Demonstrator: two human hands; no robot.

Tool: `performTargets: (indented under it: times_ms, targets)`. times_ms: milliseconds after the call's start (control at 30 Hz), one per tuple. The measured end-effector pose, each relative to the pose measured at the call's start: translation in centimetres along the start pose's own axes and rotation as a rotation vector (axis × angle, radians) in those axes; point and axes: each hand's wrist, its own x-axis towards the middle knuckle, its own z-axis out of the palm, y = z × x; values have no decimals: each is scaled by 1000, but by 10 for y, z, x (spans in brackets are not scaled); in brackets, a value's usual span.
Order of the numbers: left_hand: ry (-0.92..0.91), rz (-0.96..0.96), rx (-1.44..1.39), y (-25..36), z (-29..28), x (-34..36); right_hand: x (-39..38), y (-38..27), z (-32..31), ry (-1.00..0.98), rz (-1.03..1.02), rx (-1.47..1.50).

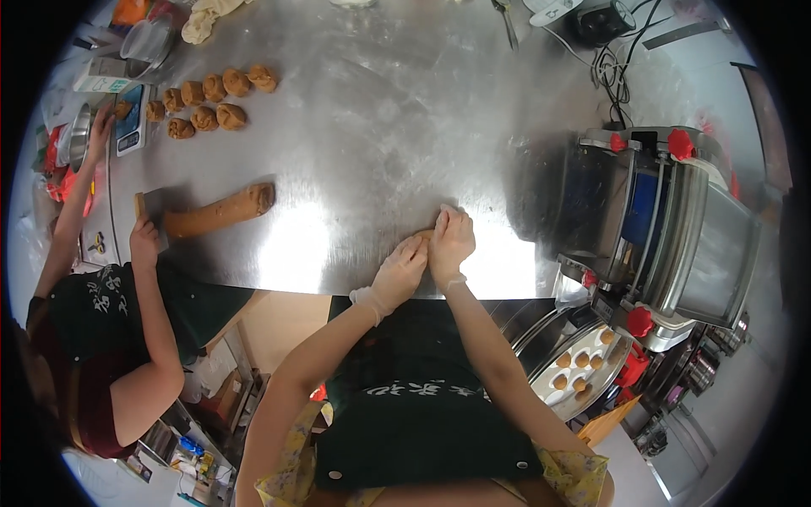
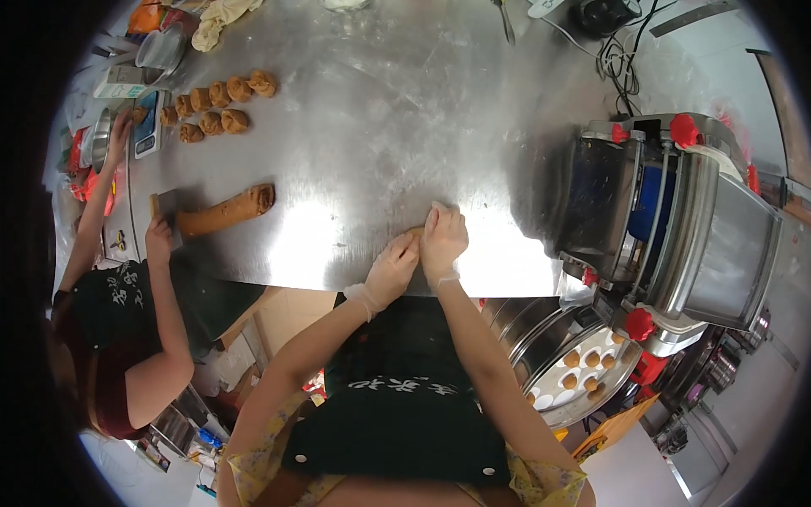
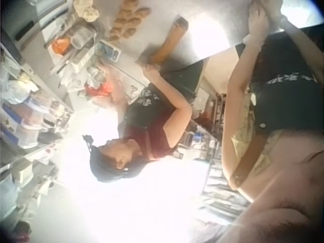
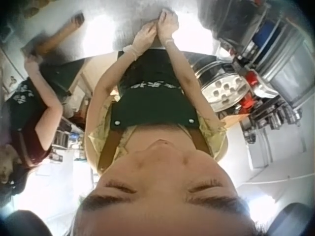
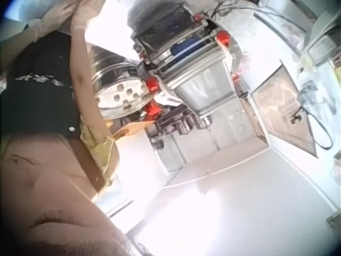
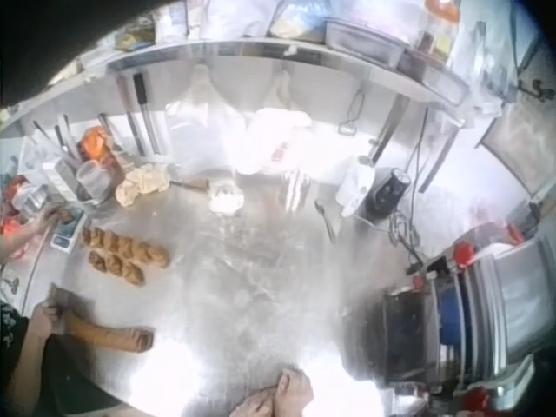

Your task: Rolling pieces of dough into spheres and placing them on a tray for baking.

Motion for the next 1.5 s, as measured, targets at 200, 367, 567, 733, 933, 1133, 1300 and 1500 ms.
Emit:
performTargets:
  times_ms: [200,367,567,733,933,1133,1300,1500]
  targets:
    - [-98,95,34,-2,-15,29,2,-8,-1,-31,164,43]
    - [-404,58,44,-9,-42,67,-23,-3,-10,-122,744,572]
    - [-168,322,216,-29,-37,31,-19,-30,-8,40,287,203]
    - [-244,243,550,-16,-30,18,-21,-22,10,126,13,-29]
    - [-164,99,446,-13,-28,23,-11,-16,6,9,134,-37]
    - [44,-225,-148,10,-3,-5,-30,-18,-23,-152,514,296]
    - [236,-351,-165,8,5,-5,-16,-31,-26,-292,605,426]
    - [304,-675,-316,5,7,-1,24,-47,13,-341,-425,14]
